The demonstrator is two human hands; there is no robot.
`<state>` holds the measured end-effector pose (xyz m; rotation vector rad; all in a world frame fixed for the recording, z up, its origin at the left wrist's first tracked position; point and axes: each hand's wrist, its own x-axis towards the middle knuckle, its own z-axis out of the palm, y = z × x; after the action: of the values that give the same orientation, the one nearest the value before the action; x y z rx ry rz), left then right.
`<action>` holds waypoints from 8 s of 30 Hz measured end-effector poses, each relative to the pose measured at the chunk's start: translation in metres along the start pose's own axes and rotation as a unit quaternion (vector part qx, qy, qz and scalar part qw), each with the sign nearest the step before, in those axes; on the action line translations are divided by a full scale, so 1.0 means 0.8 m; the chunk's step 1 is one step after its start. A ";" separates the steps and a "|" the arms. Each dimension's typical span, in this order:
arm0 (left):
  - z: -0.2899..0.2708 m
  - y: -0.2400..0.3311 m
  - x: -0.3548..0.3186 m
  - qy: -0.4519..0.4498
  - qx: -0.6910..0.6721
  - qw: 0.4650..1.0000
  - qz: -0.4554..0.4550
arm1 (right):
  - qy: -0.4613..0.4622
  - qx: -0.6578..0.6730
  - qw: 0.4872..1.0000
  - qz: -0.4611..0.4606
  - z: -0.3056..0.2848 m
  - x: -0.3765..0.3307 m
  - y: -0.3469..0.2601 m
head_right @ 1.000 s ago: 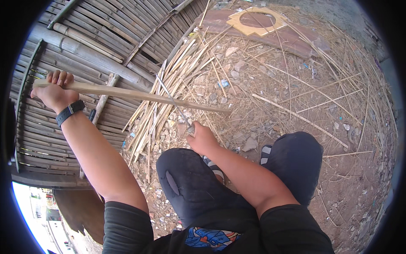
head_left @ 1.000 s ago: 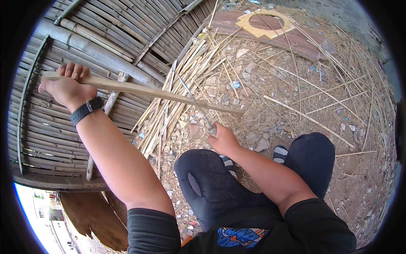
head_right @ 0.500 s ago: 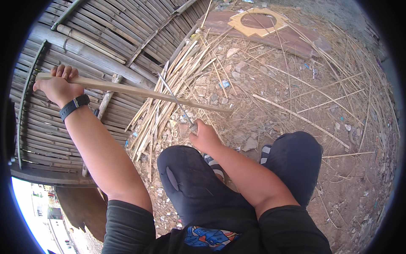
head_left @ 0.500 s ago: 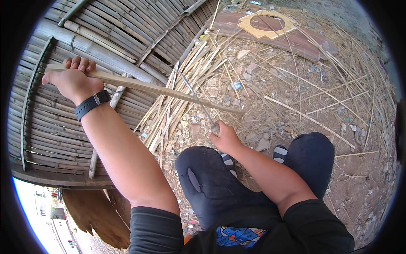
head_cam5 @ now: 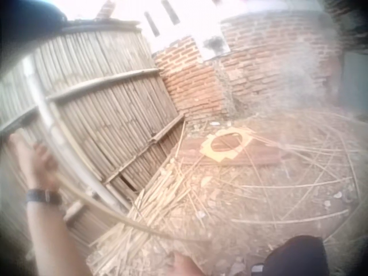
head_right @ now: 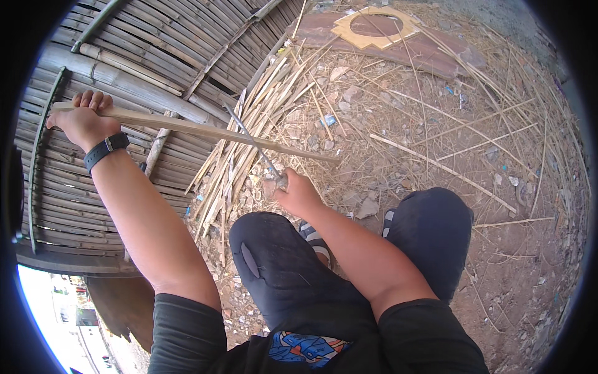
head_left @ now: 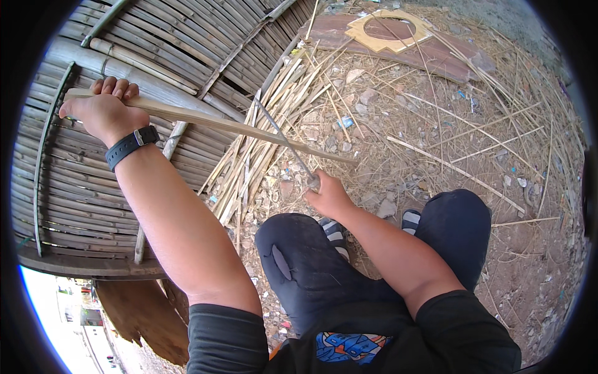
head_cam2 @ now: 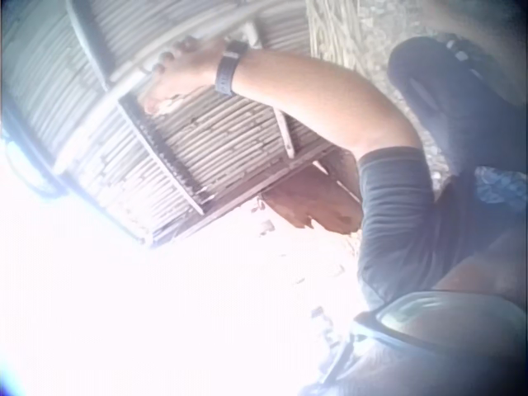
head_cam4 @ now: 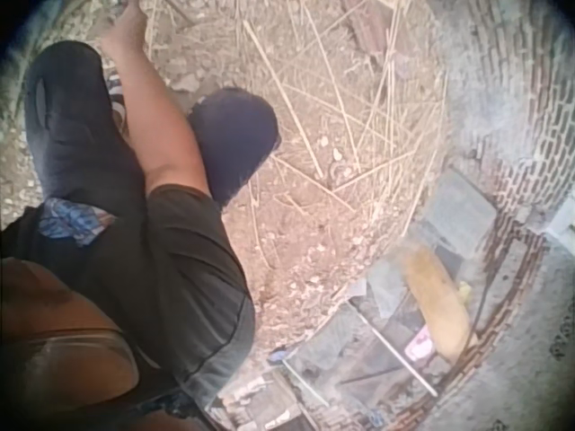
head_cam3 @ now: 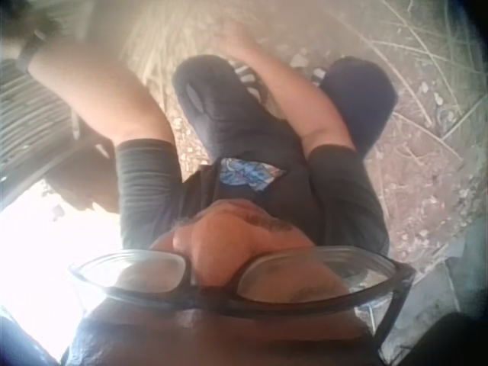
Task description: The person sits on the ground and uses a knife to split long bamboo sticks into thin strips. They hold the bamboo with one hand and use the knife to slice through the material, occasionally adjusting the grip or repositioning the stick to continue splitting.
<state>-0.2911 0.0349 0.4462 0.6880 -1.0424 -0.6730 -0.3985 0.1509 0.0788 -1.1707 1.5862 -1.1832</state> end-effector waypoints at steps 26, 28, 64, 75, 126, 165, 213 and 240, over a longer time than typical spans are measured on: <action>0.012 -0.001 0.003 -0.027 -0.003 1.000 0.007 | 0.007 0.019 0.995 -0.095 0.000 -0.006 -0.069; 0.015 -0.004 0.003 -0.026 -0.001 1.000 0.004 | 0.025 0.052 0.997 -0.050 0.008 0.005 -0.021; -0.053 -0.037 0.082 0.038 0.002 0.999 -0.016 | -0.013 -0.006 0.992 0.121 0.024 0.020 0.065; -0.092 -0.086 0.168 -0.030 -0.008 0.999 -0.033 | 0.012 0.000 0.998 0.066 0.060 0.061 0.119; -0.156 -0.109 0.179 0.147 0.054 0.987 -0.040 | 0.013 0.005 0.998 0.060 0.053 0.024 0.122; -0.088 -0.068 0.143 0.031 0.029 0.999 -0.020 | -0.115 0.082 0.988 0.057 0.028 0.041 0.009; -0.029 -0.036 0.133 -0.100 -0.033 0.994 -0.028 | -0.001 0.063 0.997 -0.041 0.029 0.043 0.024; 0.194 0.054 -0.254 -0.286 -0.054 0.939 0.185 | 0.207 0.204 0.945 -0.148 -0.231 -0.079 -0.163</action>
<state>-0.4981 0.1899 0.4250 0.1777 -1.6085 -0.6036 -0.5334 0.2346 0.2521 -0.9430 1.3800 -1.9545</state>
